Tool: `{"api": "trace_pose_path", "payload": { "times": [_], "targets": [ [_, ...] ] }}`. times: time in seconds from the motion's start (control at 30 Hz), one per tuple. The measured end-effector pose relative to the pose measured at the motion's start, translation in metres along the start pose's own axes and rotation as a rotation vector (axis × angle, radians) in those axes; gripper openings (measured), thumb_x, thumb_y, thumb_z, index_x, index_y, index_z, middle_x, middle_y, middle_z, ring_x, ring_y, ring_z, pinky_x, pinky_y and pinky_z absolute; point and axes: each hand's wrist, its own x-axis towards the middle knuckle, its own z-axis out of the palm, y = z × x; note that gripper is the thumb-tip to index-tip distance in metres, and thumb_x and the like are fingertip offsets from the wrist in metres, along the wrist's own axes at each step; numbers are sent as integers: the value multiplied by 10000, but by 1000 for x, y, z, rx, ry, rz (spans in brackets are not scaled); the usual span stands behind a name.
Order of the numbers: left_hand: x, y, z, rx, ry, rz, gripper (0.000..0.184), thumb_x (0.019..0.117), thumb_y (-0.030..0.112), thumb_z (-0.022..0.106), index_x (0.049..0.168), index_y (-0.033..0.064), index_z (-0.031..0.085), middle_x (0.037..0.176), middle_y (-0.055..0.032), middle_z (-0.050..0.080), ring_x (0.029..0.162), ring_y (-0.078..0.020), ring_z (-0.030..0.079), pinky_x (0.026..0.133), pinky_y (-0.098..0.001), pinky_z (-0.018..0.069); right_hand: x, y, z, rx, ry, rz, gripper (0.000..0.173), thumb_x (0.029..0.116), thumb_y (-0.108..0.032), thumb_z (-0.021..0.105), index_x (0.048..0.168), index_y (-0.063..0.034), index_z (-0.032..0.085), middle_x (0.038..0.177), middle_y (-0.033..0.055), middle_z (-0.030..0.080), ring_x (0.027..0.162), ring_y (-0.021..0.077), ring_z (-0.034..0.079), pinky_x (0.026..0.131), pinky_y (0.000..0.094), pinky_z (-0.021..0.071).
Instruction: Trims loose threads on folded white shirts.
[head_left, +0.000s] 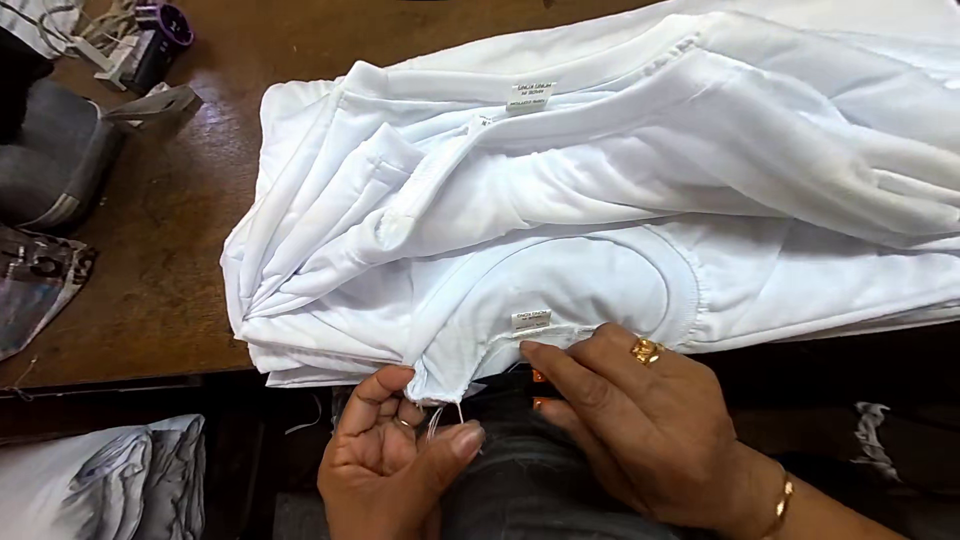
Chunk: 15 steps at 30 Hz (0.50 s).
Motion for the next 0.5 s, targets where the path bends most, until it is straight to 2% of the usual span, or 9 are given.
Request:
{"api": "trace_pose_path", "payload": {
  "times": [0.13, 0.27, 0.4, 0.5],
  "targets": [
    [-1, 3, 3, 6, 11, -26, 527, 707, -50, 874, 1179, -40, 639, 1020, -180, 716, 866, -193, 740, 751, -329, 641, 2, -5, 7, 55, 24, -38, 352, 1072, -296, 514, 1197, -25, 700, 826, 58, 606, 730, 173, 529, 612, 290, 416],
    [-2, 3, 3, 2, 28, -33, 541, 702, -56, 875, 1186, -54, 635, 1009, -190, 714, 867, -192, 739, 753, -327, 641, 6, -10, 14, 77, 50, -45, 313, 1068, -276, 527, 1155, -34, 706, 825, 52, 597, 725, 165, 522, 609, 283, 411],
    [-3, 2, 2, 20, 39, -42, 545, 693, -76, 870, 1184, -65, 633, 1027, -195, 721, 890, -200, 745, 757, -334, 642, 13, -12, 17, 45, 41, -29, 247, 1044, -215, 535, 1019, -43, 711, 774, 45, 594, 685, 165, 529, 562, 289, 391],
    [-3, -2, 2, 63, -25, 21, 529, 746, -82, 830, 1217, -23, 596, 1075, -171, 700, 877, -193, 734, 743, -329, 642, 19, -8, 15, 231, 31, 59, 279, 1064, -200, 497, 954, -42, 698, 778, 25, 607, 707, 115, 579, 580, 252, 448]
  ]
}}
